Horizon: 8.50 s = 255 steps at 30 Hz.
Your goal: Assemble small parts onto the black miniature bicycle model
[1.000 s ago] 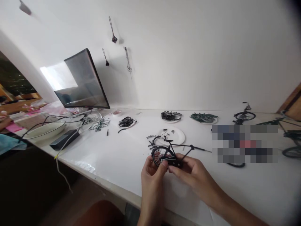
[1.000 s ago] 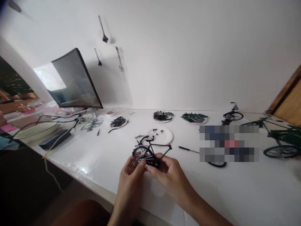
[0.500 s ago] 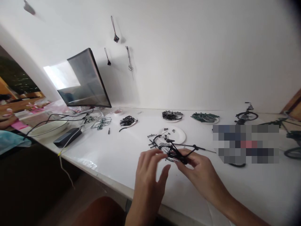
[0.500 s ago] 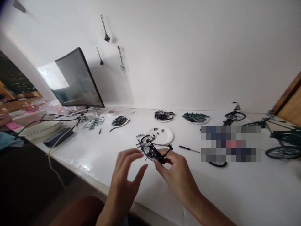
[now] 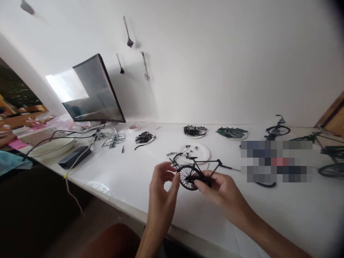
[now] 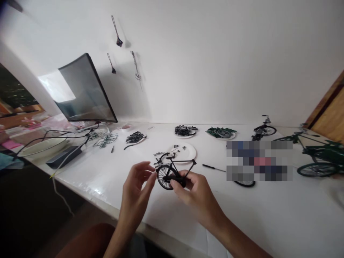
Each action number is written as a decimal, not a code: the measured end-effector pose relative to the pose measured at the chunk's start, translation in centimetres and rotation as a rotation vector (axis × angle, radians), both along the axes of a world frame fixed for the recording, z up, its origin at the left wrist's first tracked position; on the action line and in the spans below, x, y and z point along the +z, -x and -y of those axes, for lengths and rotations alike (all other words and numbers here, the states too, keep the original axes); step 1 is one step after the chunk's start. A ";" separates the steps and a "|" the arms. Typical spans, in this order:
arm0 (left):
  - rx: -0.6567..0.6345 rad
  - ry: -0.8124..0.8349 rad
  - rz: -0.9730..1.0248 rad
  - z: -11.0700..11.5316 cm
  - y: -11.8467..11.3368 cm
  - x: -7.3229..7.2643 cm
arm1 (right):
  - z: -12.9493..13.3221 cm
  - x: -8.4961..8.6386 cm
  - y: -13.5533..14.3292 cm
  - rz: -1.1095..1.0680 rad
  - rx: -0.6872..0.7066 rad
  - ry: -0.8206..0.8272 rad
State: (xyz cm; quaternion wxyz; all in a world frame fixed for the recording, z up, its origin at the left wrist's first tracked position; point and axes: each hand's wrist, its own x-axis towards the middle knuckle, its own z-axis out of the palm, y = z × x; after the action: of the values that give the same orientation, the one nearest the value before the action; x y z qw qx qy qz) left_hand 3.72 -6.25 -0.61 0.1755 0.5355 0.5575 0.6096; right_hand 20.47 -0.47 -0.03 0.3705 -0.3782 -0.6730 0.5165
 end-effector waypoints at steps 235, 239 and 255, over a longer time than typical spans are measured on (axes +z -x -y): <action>-0.025 0.186 -0.489 1.5 -0.3 -0.1 | 1.9 -0.3 0.9 -0.048 -0.273 -0.318; -0.008 0.075 -0.563 1.2 -0.3 -0.4 | 1.8 -0.5 1.1 -0.081 -0.264 -0.278; 0.031 0.134 -0.419 1.0 -0.9 -1.2 | 2.2 -0.6 1.2 -0.134 -0.235 -0.331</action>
State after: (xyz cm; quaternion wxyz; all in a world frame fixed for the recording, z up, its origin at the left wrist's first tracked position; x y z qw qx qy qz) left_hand 4.59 -7.21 -1.84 0.0817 0.6290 0.6292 0.4492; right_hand 19.26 -2.64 -0.64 0.5290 -0.3530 -0.6739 0.3761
